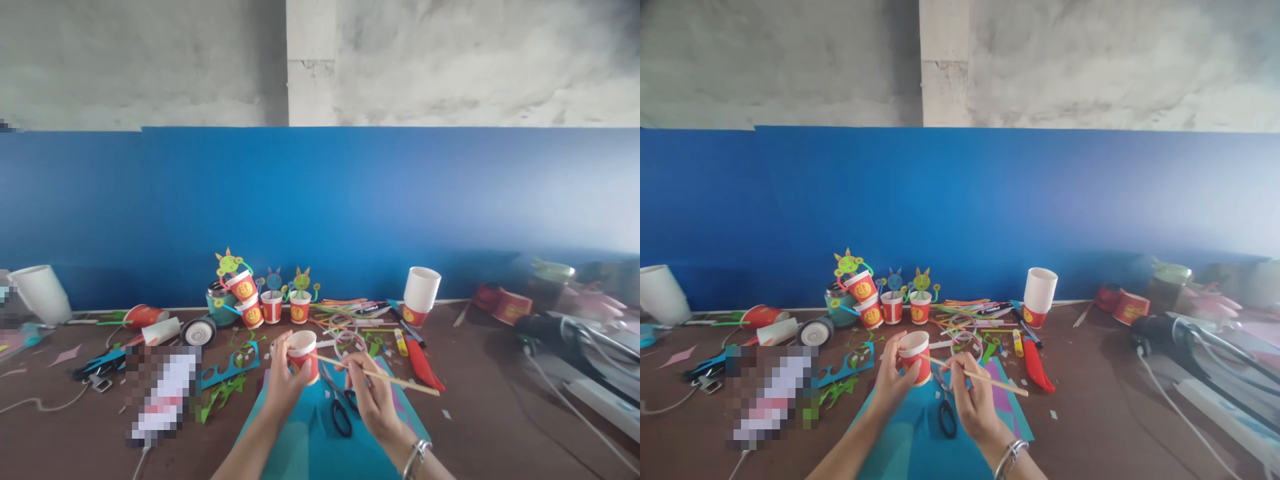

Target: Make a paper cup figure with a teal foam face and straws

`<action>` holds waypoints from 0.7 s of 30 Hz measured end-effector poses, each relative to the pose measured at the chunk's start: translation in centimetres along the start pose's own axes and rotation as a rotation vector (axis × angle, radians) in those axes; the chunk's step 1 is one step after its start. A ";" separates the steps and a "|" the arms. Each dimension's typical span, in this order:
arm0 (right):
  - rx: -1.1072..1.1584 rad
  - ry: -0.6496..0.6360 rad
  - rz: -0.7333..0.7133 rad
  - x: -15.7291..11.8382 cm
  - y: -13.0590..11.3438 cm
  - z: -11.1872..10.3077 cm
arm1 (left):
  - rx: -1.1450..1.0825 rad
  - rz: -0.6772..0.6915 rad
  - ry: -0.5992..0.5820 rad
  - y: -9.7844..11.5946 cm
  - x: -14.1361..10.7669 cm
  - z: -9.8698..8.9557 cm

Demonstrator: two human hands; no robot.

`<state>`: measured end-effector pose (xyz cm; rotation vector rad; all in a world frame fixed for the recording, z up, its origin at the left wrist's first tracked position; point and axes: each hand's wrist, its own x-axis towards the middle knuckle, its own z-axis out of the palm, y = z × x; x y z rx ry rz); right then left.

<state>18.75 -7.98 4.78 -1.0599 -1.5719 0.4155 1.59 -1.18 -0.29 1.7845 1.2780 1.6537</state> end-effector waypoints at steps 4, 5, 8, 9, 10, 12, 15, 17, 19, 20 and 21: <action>-0.006 -0.027 -0.020 0.1 0.0 0.2 | -0.005 0.076 -0.056 -0.2 0.1 -0.2; -0.006 -0.031 -0.023 0.1 0.1 0.2 | -0.007 0.078 -0.070 -0.2 0.1 -0.3; -0.010 -0.038 -0.026 0.0 0.4 0.3 | -0.012 0.071 -0.100 -0.4 0.3 -0.3; -0.011 -0.038 -0.023 0.0 0.5 0.3 | -0.013 0.069 -0.103 -0.4 0.4 -0.3; -0.010 -0.039 -0.019 0.0 0.5 0.3 | -0.014 0.067 -0.103 -0.5 0.4 -0.4; -0.002 -0.040 -0.007 0.0 0.6 0.4 | -0.021 0.064 -0.102 -0.4 0.5 -0.4; 0.010 -0.028 0.029 0.0 0.7 0.5 | -0.033 0.062 -0.093 -0.1 0.6 -0.6; 0.015 -0.017 0.047 0.1 0.8 0.6 | -0.036 0.058 -0.084 0.1 0.6 -0.7; 0.019 -0.019 0.049 0.0 0.8 0.6 | -0.030 0.051 -0.079 0.2 0.6 -0.7; 0.018 -0.026 0.040 0.0 0.8 0.7 | -0.026 0.049 -0.078 0.2 0.6 -0.7; 0.016 -0.035 0.026 -0.1 0.9 0.7 | -0.022 0.048 -0.080 0.1 0.6 -0.7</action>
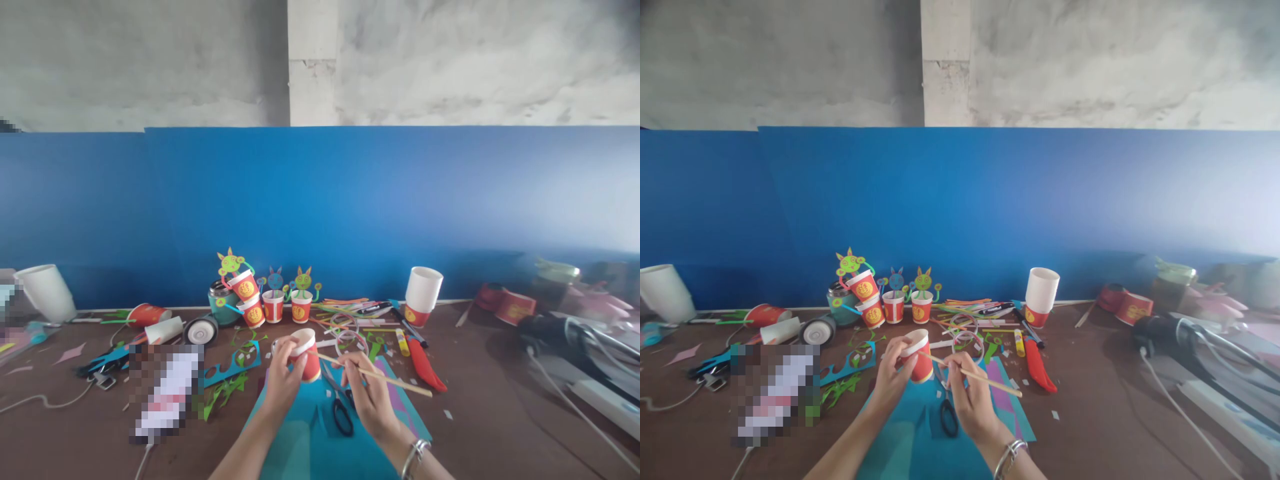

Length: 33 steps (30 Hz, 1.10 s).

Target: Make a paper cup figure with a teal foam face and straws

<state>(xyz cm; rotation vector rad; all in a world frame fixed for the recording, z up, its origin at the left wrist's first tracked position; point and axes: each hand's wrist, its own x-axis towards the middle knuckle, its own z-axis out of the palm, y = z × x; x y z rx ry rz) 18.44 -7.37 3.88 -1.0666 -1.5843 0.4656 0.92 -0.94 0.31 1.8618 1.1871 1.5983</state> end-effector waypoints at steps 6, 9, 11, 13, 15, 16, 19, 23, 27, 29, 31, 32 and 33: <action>-0.026 -0.075 -0.118 -0.4 0.4 0.6 | 0.016 -0.004 0.003 -0.3 -0.1 0.2; -0.034 -0.030 -0.081 -0.6 0.5 1.1 | 0.053 0.008 0.018 -0.4 -0.1 0.2; -0.022 -0.007 -0.039 -0.6 0.6 1.4 | 0.082 0.021 0.020 -0.5 -0.2 0.2; 0.020 -0.004 0.002 -0.6 0.6 1.8 | 0.101 0.026 0.016 -0.4 -0.3 0.3; 0.103 0.032 0.097 -0.5 0.7 2.2 | 0.092 0.031 -0.014 0.0 -0.5 0.4; 0.153 0.061 0.162 -0.4 0.8 2.5 | 0.082 0.036 -0.039 0.3 -0.6 0.5; 0.239 0.097 0.266 -0.2 1.1 2.9 | 0.053 0.059 -0.098 1.2 -1.0 0.9; 0.090 -0.006 0.079 -0.2 1.1 2.3 | -0.038 -0.032 -0.026 1.5 -1.0 1.3; 0.002 -0.041 -0.092 -0.4 1.0 1.7 | -0.296 -0.193 0.028 0.5 -0.8 1.1; 0.019 -0.045 -0.109 -0.7 0.9 1.7 | -0.408 -0.235 -0.057 0.1 -0.8 1.1; 0.056 -0.052 -0.066 -0.9 0.6 2.0 | -0.443 -0.273 -0.136 -0.1 -0.8 1.0; 0.072 -0.047 -0.030 -1.0 0.5 2.1 | -0.445 -0.297 -0.160 0.0 -0.8 1.0; 0.084 -0.037 0.002 -1.0 0.3 2.2 | -0.444 -0.321 -0.173 0.1 -0.9 0.9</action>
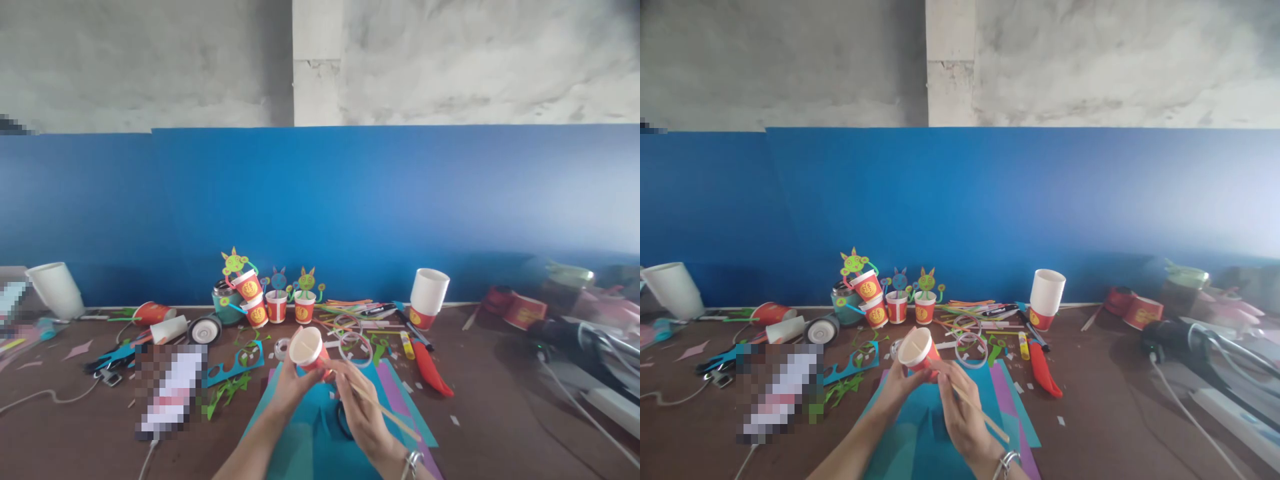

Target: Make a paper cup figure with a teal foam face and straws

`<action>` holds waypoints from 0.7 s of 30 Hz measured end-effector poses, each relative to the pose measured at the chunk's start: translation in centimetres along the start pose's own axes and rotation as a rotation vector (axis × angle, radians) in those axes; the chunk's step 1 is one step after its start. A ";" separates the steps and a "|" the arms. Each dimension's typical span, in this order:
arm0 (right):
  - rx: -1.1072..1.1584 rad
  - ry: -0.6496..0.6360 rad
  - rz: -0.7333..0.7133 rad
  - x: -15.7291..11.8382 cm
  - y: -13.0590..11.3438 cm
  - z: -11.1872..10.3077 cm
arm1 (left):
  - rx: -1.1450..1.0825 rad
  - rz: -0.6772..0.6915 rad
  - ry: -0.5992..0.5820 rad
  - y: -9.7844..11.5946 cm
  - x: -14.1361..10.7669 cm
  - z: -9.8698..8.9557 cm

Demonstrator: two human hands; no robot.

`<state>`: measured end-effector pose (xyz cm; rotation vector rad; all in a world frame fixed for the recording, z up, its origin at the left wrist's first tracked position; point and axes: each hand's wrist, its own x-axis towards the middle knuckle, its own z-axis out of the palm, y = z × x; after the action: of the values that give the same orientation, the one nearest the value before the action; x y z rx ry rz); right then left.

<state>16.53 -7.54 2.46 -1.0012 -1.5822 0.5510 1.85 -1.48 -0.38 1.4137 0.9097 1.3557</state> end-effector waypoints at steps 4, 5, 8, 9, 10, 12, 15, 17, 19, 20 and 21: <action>-0.035 -0.020 -0.056 0.5 -0.8 -0.4 | -0.013 -0.010 0.063 0.5 -0.1 0.0; -0.046 -0.070 -0.095 0.7 -0.8 -0.6 | -0.007 0.021 0.106 0.5 0.0 -0.1; -0.006 -0.215 -0.091 1.3 0.1 -1.3 | 0.014 0.097 0.184 0.5 0.2 -0.5; 0.045 -0.207 -0.031 1.4 0.6 -1.5 | 0.021 0.098 0.184 0.4 0.3 -0.6; 0.119 -0.194 0.075 1.6 1.2 -1.7 | 0.030 0.090 0.174 0.4 0.4 -0.7; 0.330 -0.190 0.331 1.9 2.3 -2.2 | 0.051 0.065 0.132 0.6 0.3 -0.8; 0.639 -0.251 0.635 2.5 3.3 -3.1 | 0.054 0.053 0.067 1.1 0.1 -0.6; 0.786 -0.214 0.703 2.8 3.3 -3.9 | 0.022 0.051 0.045 1.5 -0.1 -0.4; 0.898 -0.173 0.713 3.1 3.1 -4.6 | -0.030 0.042 0.034 1.7 -0.2 -0.2; 0.939 -0.178 0.718 3.2 2.9 -4.8 | -0.058 0.038 0.027 1.7 -0.2 -0.1; 0.969 -0.200 0.727 3.3 2.7 -5.1 | -0.085 0.036 0.018 1.6 -0.2 -0.1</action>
<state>22.15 -4.22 3.46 -0.7216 -0.8432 1.7529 1.57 -2.07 1.10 1.3604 0.8319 1.4199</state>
